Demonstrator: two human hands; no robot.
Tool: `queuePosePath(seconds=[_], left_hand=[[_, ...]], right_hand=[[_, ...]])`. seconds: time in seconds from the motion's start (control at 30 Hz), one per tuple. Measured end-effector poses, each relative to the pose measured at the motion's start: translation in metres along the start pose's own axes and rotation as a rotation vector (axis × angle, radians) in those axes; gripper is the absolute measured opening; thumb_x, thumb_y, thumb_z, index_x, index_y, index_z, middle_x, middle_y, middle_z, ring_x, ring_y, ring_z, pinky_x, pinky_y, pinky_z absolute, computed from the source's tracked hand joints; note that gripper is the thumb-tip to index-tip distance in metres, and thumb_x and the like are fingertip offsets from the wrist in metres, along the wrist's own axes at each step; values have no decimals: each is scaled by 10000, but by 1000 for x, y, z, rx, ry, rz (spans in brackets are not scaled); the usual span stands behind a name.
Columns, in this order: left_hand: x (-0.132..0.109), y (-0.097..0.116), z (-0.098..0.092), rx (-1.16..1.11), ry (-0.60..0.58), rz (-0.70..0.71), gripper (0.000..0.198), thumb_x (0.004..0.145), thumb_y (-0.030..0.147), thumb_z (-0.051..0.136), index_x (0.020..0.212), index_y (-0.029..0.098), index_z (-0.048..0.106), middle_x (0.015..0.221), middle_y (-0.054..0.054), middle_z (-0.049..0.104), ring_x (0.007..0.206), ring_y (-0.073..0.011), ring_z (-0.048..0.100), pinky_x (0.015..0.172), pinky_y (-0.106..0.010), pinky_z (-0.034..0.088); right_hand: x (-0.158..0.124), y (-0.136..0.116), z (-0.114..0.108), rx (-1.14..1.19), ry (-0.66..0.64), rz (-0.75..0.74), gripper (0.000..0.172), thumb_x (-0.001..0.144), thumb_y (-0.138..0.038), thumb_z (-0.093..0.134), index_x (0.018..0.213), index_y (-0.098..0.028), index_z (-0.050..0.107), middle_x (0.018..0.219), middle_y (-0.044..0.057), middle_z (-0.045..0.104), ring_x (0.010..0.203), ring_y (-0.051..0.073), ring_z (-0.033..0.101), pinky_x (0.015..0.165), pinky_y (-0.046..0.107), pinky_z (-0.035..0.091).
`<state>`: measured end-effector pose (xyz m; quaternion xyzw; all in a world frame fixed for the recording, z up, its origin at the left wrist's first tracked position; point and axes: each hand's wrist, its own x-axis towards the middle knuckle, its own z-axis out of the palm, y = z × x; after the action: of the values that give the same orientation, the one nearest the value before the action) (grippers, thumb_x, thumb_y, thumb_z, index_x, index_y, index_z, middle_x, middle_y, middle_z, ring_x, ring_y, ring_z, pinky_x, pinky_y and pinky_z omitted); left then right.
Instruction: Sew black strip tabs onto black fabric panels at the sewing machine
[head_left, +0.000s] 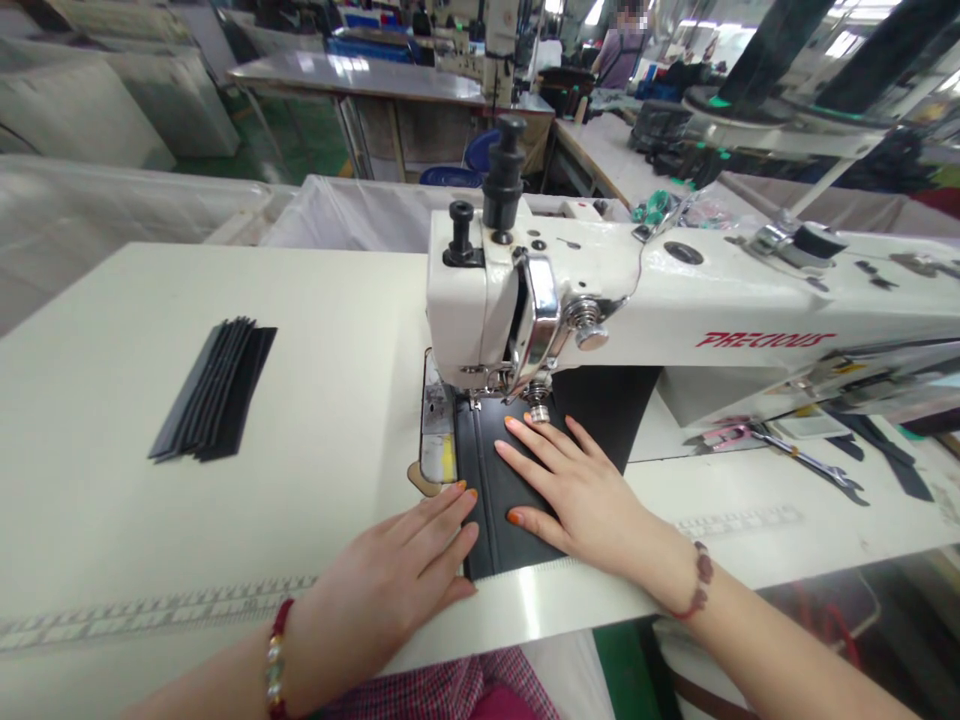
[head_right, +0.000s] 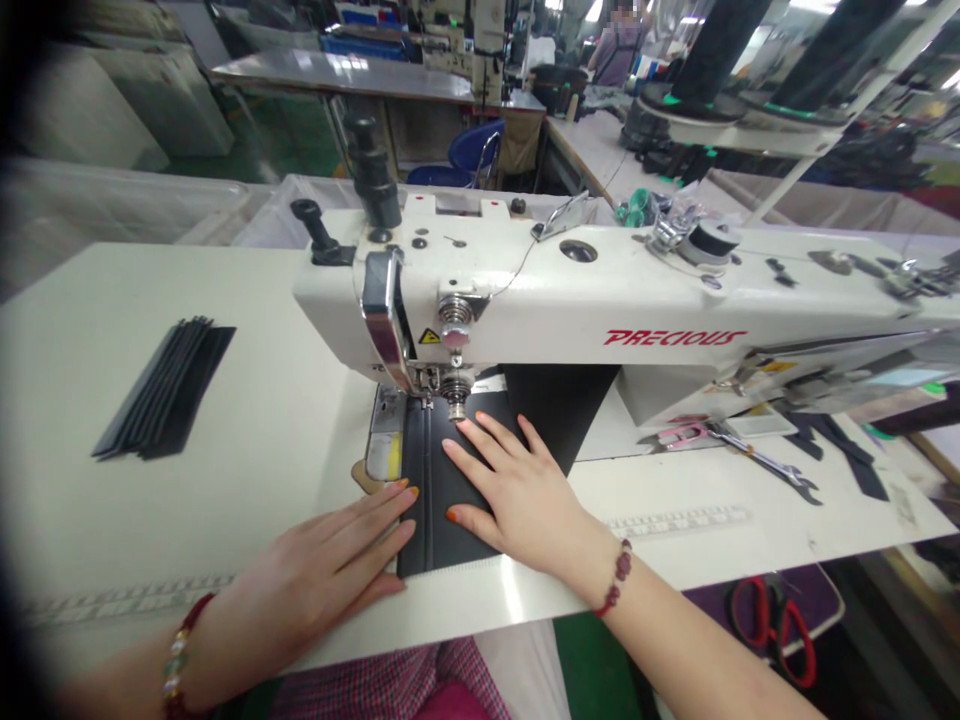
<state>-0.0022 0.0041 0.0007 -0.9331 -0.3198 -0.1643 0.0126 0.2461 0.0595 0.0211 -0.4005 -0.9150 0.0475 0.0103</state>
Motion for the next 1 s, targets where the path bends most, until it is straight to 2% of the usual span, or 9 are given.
queuePosePath(seconds=[0.27, 0.4, 0.77, 1.0], left_hand=[[-1, 3, 2, 17, -6, -30, 284, 953, 269, 487, 1154, 114, 616, 1325, -141, 542, 1259, -275, 478, 946, -372, 519], [-2, 4, 3, 44, 10, -56, 289, 959, 291, 473, 1148, 130, 622, 1341, -124, 531, 1256, -267, 481, 953, -364, 505], [3, -2, 3, 78, 38, 7, 294, 953, 334, 488, 1107, 132, 636, 1273, -127, 586, 1177, -257, 554, 929, -333, 495], [8, -12, 1, 74, 27, -8, 284, 975, 265, 427, 1126, 138, 631, 1288, -127, 574, 1187, -230, 544, 919, -317, 494]], right_hand=[[1, 1, -2, 25, -8, 0, 603, 906, -456, 518, 1448, -271, 328, 1525, 52, 279, 1394, 262, 233, 1121, 558, 175], [1, 1, -2, 8, -44, 6, 625, 904, -462, 521, 1456, -260, 310, 1536, 57, 248, 1395, 264, 228, 1120, 568, 172], [2, 3, 0, 18, -74, 12, 624, 910, -498, 492, 1458, -269, 303, 1542, 39, 225, 1407, 255, 202, 1129, 565, 157], [14, 10, 1, 24, -49, 23, 631, 900, -513, 507, 1450, -268, 319, 1506, 53, 320, 1396, 252, 230, 1135, 555, 141]])
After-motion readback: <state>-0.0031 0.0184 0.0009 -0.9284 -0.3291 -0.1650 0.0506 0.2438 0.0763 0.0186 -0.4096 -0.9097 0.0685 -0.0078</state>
